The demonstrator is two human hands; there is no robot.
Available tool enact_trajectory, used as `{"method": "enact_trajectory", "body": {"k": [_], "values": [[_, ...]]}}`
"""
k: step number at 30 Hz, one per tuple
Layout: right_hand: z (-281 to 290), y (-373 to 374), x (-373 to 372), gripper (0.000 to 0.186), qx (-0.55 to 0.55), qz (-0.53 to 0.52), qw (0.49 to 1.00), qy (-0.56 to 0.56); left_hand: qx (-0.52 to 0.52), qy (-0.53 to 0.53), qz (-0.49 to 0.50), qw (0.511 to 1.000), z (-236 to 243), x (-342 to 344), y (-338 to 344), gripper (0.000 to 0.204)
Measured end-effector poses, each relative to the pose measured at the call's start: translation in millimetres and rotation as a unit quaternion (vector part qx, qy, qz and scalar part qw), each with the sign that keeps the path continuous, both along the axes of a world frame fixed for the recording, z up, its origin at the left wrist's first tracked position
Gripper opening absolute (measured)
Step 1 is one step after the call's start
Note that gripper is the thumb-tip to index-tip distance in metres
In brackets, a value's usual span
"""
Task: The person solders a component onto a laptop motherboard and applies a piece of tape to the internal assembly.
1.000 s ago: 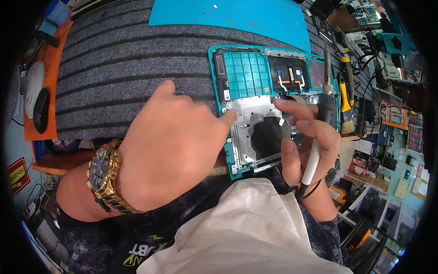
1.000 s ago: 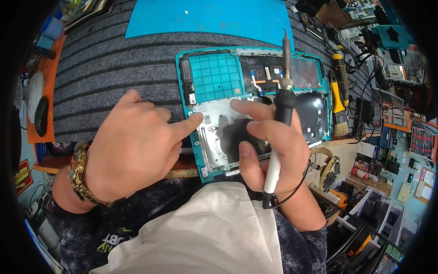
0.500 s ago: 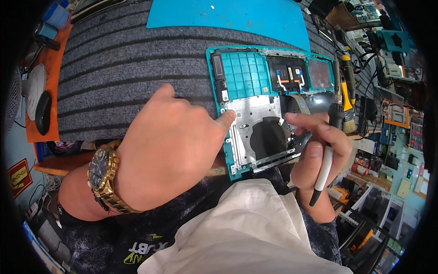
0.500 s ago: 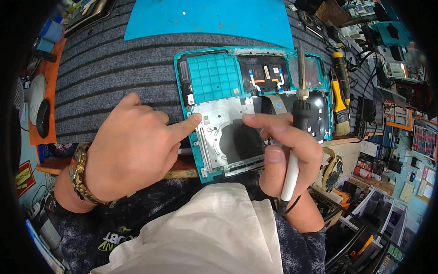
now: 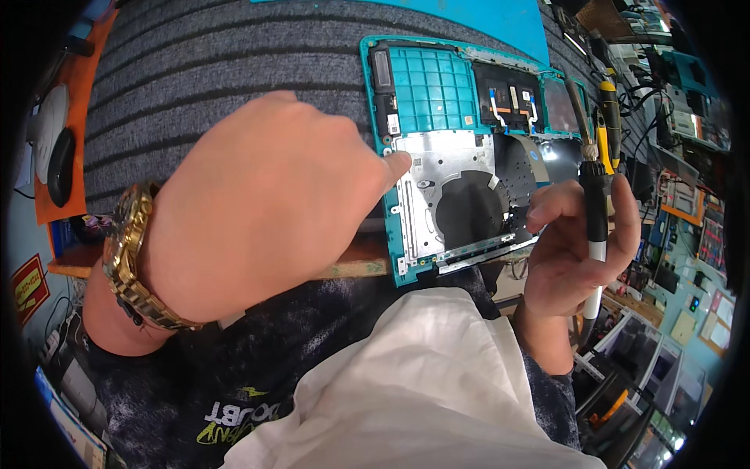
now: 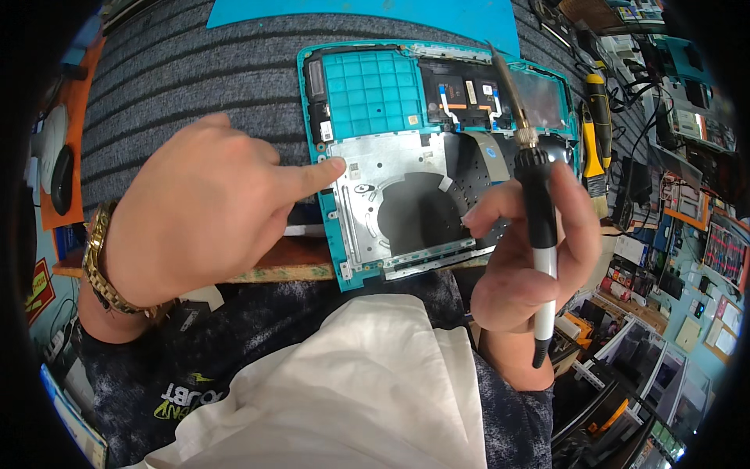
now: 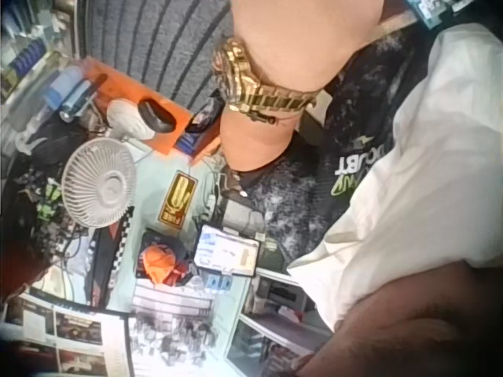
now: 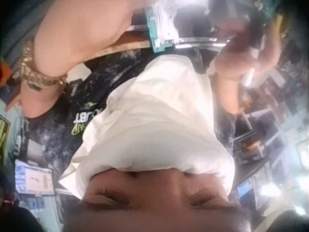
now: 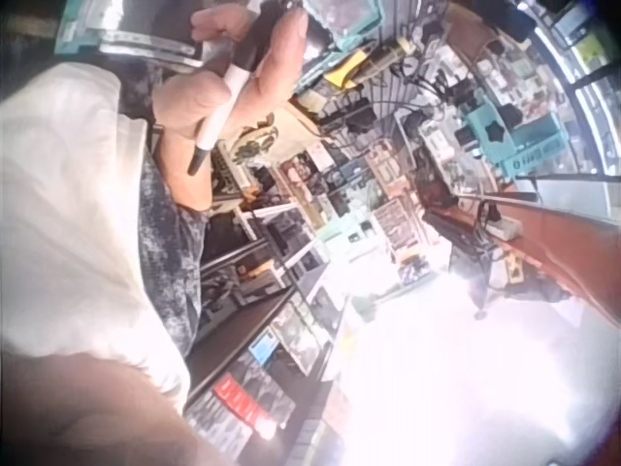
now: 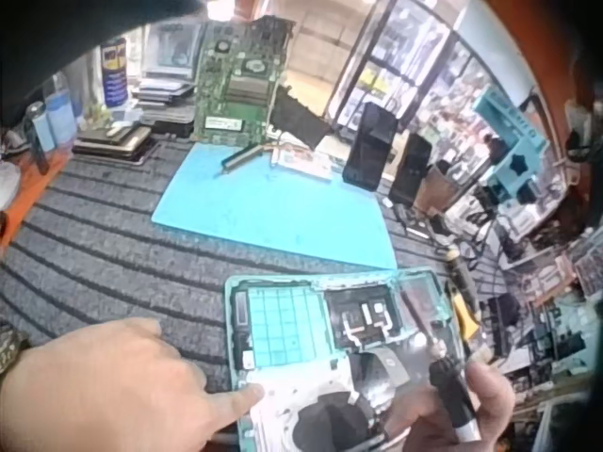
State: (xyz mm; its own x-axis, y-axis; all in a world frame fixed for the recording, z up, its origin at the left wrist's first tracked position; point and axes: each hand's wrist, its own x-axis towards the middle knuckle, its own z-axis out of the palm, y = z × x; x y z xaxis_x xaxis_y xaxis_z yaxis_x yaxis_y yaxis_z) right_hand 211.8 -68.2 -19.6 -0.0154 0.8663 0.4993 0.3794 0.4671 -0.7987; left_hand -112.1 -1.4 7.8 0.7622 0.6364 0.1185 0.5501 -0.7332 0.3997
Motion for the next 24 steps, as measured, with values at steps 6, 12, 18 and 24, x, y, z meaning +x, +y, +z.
{"method": "enact_trajectory", "body": {"k": [6, 12, 18, 24], "values": [[6.3, -5.5, -5.4, 0.11, -0.044, -0.033, 0.998, 0.01, 0.026, 0.014, -0.015, 0.999, -1.9, -0.1, 2.3, 0.043], [8.2, -10.0, -8.0, 0.108, -0.074, -0.043, 0.996, -0.016, 0.069, 0.019, -0.014, 0.997, -4.6, 1.5, -2.1, 0.042], [7.8, -11.3, -5.1, 0.104, -0.067, -0.041, 0.997, -0.018, 0.082, 0.015, -0.027, 0.996, -5.5, 1.1, -0.5, 0.041], [11.1, -11.4, 1.1, 0.101, -0.059, -0.054, 0.997, -0.01, 0.062, 0.01, -0.054, 0.997, -3.3, 2.2, 6.9, 0.039]]}}
